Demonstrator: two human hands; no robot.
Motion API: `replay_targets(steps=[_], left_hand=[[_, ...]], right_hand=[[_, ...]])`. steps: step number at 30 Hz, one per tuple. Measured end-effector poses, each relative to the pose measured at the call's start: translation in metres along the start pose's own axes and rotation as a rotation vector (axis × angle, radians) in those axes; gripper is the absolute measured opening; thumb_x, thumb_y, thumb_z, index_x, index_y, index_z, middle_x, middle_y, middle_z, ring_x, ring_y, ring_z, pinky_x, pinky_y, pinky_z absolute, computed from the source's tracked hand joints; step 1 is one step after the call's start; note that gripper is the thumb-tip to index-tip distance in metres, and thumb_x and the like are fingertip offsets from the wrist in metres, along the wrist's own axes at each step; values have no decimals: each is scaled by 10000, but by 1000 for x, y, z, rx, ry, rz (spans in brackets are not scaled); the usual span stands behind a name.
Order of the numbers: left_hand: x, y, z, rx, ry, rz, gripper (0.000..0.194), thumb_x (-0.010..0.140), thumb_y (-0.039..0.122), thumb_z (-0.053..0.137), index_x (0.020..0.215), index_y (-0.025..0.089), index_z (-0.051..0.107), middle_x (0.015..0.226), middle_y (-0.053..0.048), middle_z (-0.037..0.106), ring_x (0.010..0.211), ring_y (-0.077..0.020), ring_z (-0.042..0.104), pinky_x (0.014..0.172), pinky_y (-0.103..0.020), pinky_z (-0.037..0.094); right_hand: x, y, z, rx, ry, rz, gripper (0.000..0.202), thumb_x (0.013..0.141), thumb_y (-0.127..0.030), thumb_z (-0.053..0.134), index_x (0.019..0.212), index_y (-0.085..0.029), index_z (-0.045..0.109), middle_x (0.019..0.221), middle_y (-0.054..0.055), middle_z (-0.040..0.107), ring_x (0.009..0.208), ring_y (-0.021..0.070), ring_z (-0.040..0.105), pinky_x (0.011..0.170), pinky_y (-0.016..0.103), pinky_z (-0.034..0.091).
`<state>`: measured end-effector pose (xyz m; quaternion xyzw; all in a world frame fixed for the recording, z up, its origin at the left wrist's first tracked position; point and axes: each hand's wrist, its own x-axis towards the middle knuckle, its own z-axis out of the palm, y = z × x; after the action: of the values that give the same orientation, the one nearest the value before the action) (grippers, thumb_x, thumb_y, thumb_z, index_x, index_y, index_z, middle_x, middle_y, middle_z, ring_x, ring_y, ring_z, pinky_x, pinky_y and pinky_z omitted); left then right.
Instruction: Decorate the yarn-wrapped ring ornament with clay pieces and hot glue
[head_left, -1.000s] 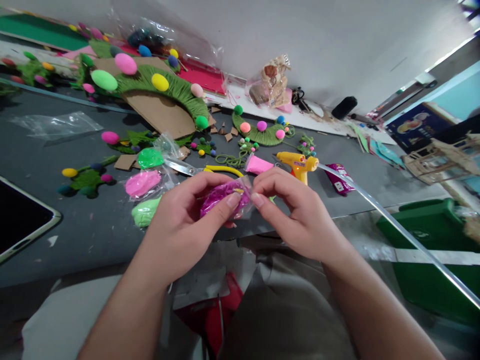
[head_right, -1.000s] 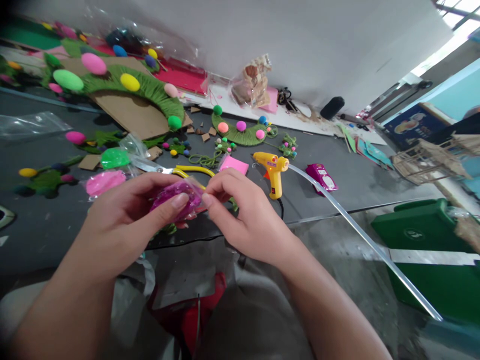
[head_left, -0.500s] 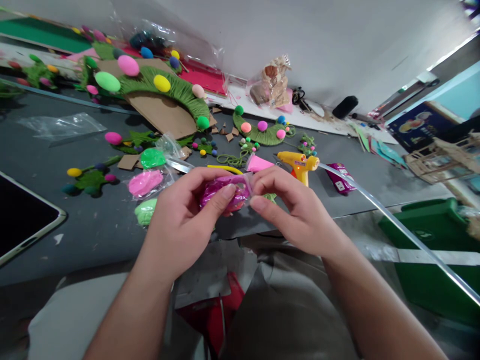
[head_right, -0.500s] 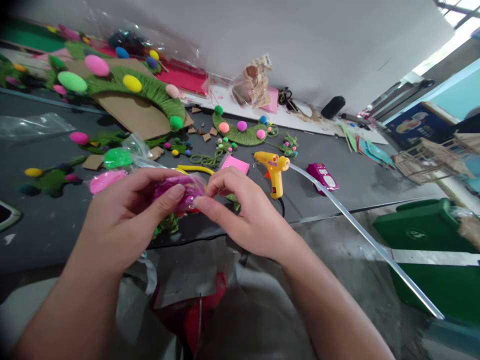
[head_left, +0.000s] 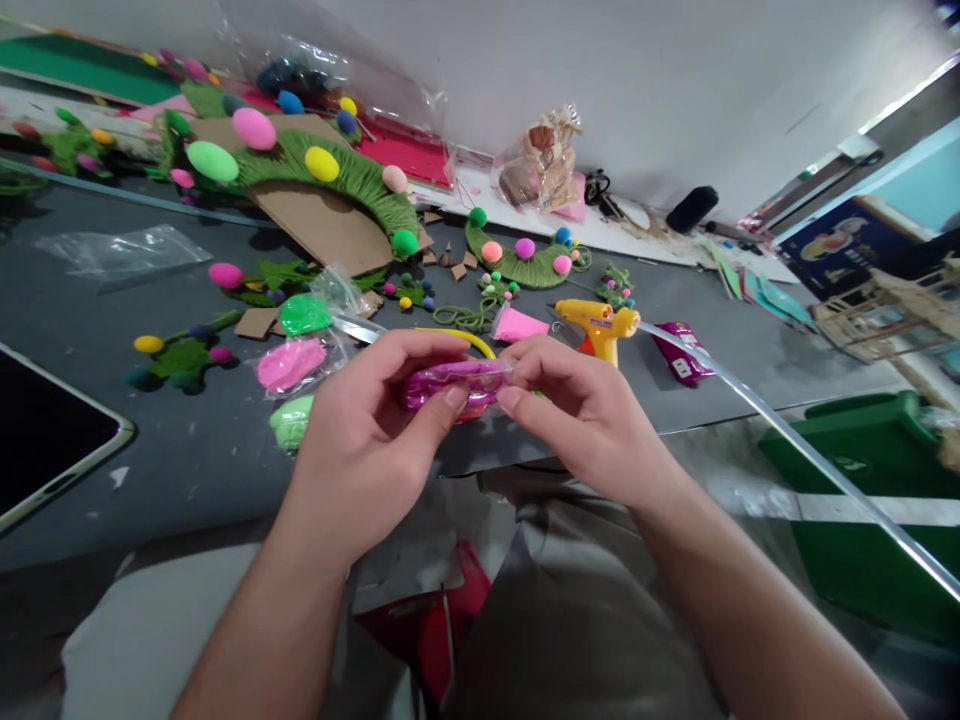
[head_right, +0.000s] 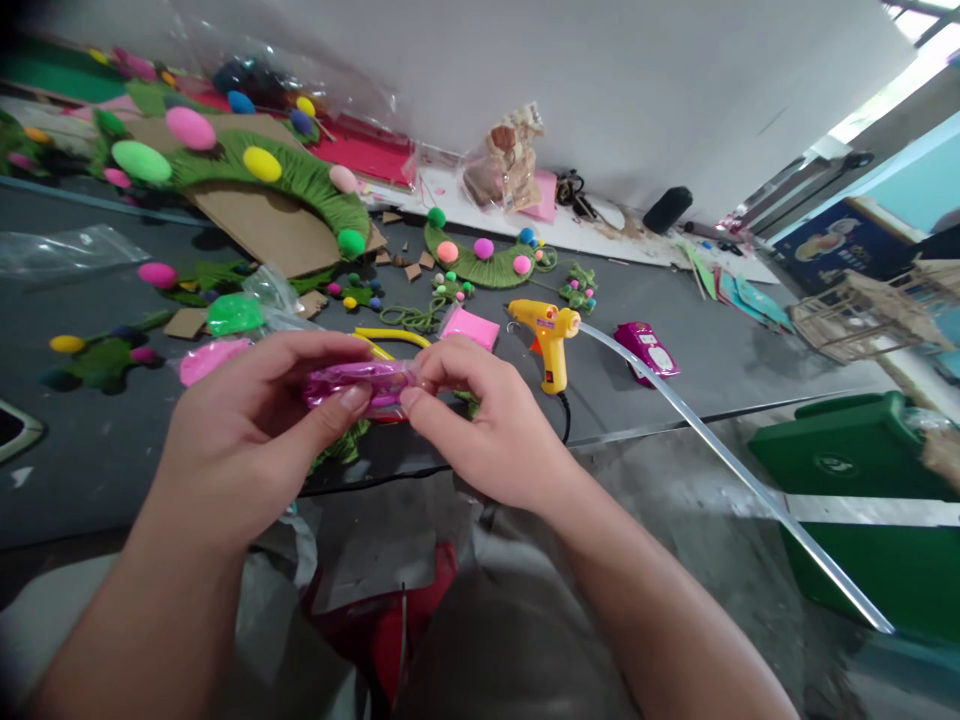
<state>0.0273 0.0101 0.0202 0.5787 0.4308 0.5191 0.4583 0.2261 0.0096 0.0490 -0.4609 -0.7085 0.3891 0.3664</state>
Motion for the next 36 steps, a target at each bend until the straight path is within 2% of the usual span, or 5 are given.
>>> replay_targets(steps=[8,14,25,34,36], left_hand=[[-3,0,-2,-19,-46,7,266,899,110,759,1129,242,740,1123,9,763,986,-128,735,859,-175,628],[-3,-3,-2,-106,-53,28,310,865,63,772,1117,243,744,1110,19,773,958,-104,742,854,-134,614],[-2,-7,-2,-42,-111,-56,292,841,257,897,1110,300,792,1008,39,807,860,-118,741,755,-137,605],[-1,-10,0,-178,-125,-188,249,883,384,860,1083,254,789,966,2,807,721,-152,767,641,-205,650],[-1,-9,0,-220,-131,-230,250,903,404,838,1097,258,781,913,7,793,646,-137,743,568,-198,631]], right_hand=[[0,4,1,14,2,44,187,969,-326,721,869,-184,650,934,31,684,888,163,622,833,319,497],[1,4,3,63,4,86,102,915,-159,730,867,-184,643,949,22,691,893,153,635,840,305,513],[0,3,-1,152,101,90,251,837,-261,880,755,-180,657,969,41,705,939,160,671,851,292,551],[-2,3,-17,55,-9,-94,30,943,-175,742,938,-203,753,1057,55,724,1050,182,682,951,330,561],[-2,3,-22,26,-55,-156,150,950,-113,686,1018,-209,777,1126,71,724,1123,200,678,999,359,554]])
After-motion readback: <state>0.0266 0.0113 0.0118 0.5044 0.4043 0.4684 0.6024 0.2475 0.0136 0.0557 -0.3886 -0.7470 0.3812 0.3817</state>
